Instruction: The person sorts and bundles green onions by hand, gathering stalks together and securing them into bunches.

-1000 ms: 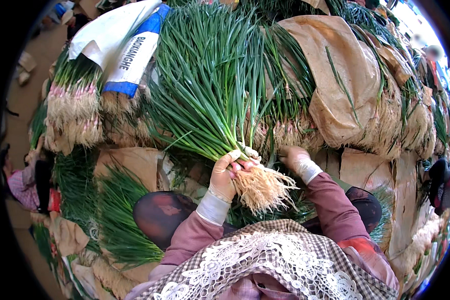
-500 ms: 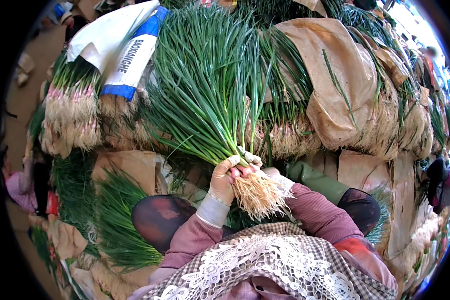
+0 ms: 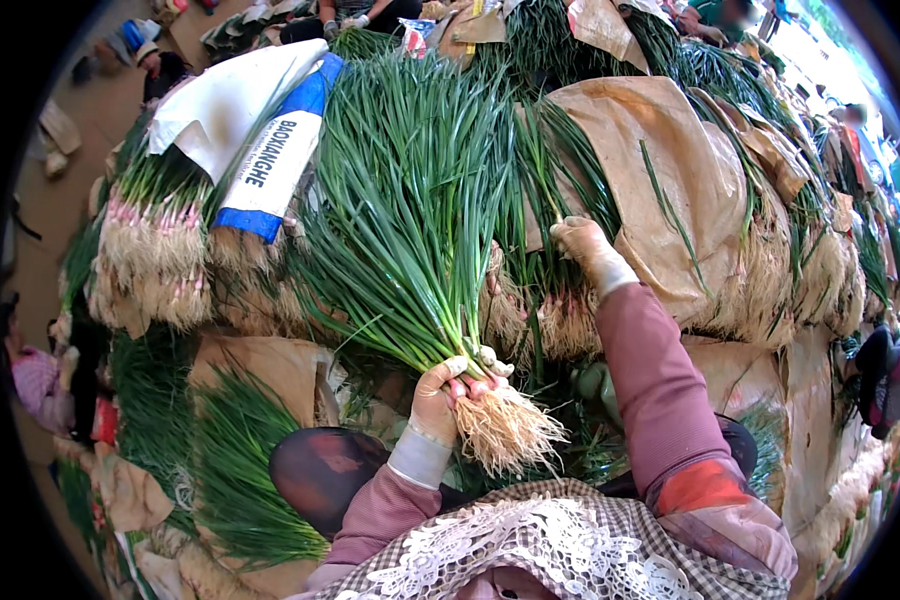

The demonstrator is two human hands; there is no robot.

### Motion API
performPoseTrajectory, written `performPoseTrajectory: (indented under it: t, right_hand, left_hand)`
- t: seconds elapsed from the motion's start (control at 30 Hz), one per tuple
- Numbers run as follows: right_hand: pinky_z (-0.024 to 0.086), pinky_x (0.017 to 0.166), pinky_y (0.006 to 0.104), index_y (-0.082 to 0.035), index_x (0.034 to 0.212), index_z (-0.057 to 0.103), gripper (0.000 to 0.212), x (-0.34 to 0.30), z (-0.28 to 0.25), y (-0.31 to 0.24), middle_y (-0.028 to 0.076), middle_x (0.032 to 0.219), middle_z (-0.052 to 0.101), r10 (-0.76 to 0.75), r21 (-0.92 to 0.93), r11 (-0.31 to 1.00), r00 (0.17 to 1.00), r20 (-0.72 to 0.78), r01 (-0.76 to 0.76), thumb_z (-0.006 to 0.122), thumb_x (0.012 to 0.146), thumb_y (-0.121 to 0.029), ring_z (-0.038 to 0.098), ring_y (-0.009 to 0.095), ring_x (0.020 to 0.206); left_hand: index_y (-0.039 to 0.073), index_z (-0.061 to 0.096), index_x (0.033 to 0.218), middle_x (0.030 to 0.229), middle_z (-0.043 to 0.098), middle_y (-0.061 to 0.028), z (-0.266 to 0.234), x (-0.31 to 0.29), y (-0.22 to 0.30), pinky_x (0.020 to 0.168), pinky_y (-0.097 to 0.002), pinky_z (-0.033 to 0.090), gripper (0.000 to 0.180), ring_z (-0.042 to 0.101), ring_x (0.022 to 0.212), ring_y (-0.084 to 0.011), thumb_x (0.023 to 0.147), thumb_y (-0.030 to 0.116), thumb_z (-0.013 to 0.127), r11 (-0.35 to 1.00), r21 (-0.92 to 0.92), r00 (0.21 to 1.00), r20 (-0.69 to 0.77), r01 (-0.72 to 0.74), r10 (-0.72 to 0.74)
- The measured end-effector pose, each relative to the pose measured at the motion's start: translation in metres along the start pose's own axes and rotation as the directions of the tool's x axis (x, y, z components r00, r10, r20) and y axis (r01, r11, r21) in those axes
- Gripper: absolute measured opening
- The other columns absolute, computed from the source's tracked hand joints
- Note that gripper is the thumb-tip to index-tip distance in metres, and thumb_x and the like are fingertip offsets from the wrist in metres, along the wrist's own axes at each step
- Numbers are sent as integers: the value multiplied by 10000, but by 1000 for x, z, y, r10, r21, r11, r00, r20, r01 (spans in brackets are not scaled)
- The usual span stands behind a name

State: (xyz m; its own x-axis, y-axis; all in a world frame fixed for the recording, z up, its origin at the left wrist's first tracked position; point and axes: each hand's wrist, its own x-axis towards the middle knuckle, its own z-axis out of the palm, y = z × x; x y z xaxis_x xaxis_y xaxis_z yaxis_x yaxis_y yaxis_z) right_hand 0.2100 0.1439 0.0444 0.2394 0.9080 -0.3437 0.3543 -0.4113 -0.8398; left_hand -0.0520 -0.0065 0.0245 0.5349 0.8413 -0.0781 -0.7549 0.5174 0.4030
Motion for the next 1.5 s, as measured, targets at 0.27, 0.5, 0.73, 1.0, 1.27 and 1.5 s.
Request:
performPoseTrajectory:
  t: [0.27, 0.5, 0.73, 1.0, 1.27, 1.5]
  right_hand:
    - [463, 538, 364, -126, 763, 575, 123, -143, 32, 28, 80, 648, 568, -598, -660, 582, 800, 50, 476, 565, 806, -241, 581, 256, 600]
    - [466, 589, 379, -129, 865, 607, 227, -168, 43, 50, 122, 726, 595, -497, -374, 488, 604, 624, 788, 588, 754, -327, 601, 301, 698]
    - [389, 527, 212, -56, 1034, 571, 394, -141, 40, 58, 9, 740, 584, 2, 221, 963, 820, 573, -156, 574, 829, -393, 486, 77, 608]
    - [448, 727, 373, -21, 994, 594, 326, -129, 72, 47, 193, 842, 620, -234, -410, 863, 953, 192, 295, 557, 841, -307, 602, 304, 789]
    - [431, 742, 429, -22, 962, 579, 379, -112, 85, 71, 193, 858, 611, -270, -331, 913, 961, -55, 237, 439, 890, -366, 573, 364, 832]
    - [242, 393, 205, -118, 843, 585, 182, -101, 79, 84, -75, 496, 370, -193, 697, 611, 783, 591, -375, 562, 852, -297, 328, 49, 419]
  left_hand:
    - [-25, 541, 660, 726, 596, -180, 2, 12, -2, 869, -472, 436, 208, 585, 855, -342, 803, 112, 476, 995, 83, 976, -217, 52, -33]
    - [-89, 576, 842, 678, 594, -169, -11, 4, -5, 708, -380, 521, 186, 591, 609, -245, 798, 83, 523, 983, 45, 935, -319, 179, -156]
    - [-63, 537, 813, 700, 597, -179, -15, 4, -9, 682, -352, 501, 201, 597, 697, -269, 836, 128, 477, 977, 98, 953, -258, 191, -161]
    - [-19, 514, 622, 718, 601, -221, -14, 0, -9, 601, -302, 504, 273, 601, 664, -256, 842, 138, 474, 957, 145, 937, -284, 252, -204]
    - [-35, 544, 643, 680, 595, -177, -5, -2, -12, 732, -339, 497, 248, 596, 677, -268, 830, 118, 486, 987, 84, 969, -217, 137, -117]
    - [54, 458, 532, 622, 561, -144, -8, -4, -15, 817, -425, 458, 311, 556, 646, -255, 828, 146, 482, 951, 246, 947, -305, 185, -105]
